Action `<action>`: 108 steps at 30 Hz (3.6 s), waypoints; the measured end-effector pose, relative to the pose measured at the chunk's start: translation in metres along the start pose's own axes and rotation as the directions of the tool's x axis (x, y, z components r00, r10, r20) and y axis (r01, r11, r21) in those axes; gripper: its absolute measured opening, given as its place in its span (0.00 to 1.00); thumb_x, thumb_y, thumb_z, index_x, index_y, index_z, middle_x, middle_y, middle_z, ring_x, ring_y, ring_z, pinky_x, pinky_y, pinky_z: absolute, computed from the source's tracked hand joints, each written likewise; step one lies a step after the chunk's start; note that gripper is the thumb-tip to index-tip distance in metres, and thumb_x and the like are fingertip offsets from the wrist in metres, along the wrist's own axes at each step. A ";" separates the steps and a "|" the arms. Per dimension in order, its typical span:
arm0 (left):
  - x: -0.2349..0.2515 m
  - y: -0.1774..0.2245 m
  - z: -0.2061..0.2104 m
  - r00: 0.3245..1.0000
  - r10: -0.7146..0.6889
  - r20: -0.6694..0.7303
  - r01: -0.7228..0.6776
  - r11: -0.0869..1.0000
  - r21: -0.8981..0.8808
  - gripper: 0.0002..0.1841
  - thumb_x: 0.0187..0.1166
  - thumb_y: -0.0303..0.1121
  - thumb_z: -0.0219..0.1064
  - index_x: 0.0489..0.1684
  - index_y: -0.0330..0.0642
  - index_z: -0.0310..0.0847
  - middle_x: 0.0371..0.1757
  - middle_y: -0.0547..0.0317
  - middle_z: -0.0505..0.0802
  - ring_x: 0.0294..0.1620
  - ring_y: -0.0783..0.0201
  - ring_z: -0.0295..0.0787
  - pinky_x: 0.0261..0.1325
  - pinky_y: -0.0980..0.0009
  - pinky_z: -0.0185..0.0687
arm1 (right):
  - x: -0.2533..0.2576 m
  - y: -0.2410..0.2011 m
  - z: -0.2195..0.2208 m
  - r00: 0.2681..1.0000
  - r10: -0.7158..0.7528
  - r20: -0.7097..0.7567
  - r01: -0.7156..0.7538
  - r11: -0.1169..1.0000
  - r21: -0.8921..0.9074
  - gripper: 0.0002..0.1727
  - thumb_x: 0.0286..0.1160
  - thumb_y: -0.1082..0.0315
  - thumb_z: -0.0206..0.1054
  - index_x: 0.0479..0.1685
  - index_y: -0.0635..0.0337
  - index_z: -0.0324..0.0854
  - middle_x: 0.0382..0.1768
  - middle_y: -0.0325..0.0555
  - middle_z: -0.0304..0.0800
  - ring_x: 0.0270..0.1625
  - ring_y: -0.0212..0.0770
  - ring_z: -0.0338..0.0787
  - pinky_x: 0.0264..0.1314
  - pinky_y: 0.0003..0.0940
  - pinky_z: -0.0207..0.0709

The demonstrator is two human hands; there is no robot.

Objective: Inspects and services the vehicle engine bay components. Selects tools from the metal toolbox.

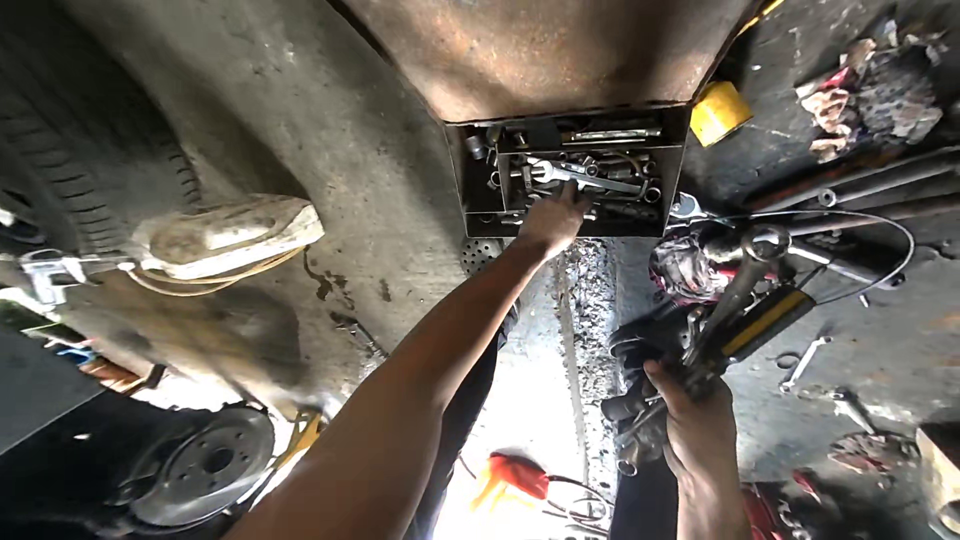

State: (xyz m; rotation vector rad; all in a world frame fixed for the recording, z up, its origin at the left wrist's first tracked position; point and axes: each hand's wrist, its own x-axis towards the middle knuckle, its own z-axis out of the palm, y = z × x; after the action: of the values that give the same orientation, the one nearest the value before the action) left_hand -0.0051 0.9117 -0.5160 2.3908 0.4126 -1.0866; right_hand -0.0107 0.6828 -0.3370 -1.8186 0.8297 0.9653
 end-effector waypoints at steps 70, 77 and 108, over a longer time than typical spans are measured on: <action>-0.032 0.047 0.005 0.903 -0.299 0.307 0.316 0.949 -0.005 0.23 0.86 0.31 0.58 0.79 0.33 0.71 0.71 0.32 0.83 0.58 0.31 0.89 0.52 0.36 0.85 | 0.009 -0.005 0.005 1.000 0.023 0.008 -0.023 0.999 -0.024 0.13 0.65 0.80 0.72 0.49 0.65 0.80 0.33 0.40 0.90 0.33 0.30 0.91 0.38 0.25 0.89; 0.013 -0.013 -0.027 0.917 -0.308 0.254 0.284 0.951 0.124 0.13 0.82 0.30 0.61 0.57 0.33 0.86 0.59 0.31 0.90 0.63 0.30 0.85 0.59 0.31 0.78 | 0.009 -0.006 0.000 1.000 0.000 0.029 0.000 1.000 -0.013 0.13 0.65 0.78 0.74 0.49 0.66 0.81 0.33 0.42 0.90 0.32 0.32 0.92 0.37 0.27 0.90; 0.037 0.046 0.016 0.932 -0.082 0.352 0.053 0.994 0.093 0.49 0.68 0.55 0.77 0.94 0.61 0.54 0.77 0.31 0.78 0.69 0.29 0.82 0.60 0.31 0.79 | 0.011 -0.005 -0.011 1.000 -0.008 0.023 0.006 0.998 0.061 0.12 0.64 0.80 0.73 0.45 0.66 0.80 0.28 0.41 0.88 0.26 0.31 0.89 0.31 0.25 0.88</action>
State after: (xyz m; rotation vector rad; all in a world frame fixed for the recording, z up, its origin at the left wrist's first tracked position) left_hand 0.0293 0.8670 -0.5398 2.1948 0.3292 -1.5602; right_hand 0.0015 0.6725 -0.3413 -1.7537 0.8296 0.9448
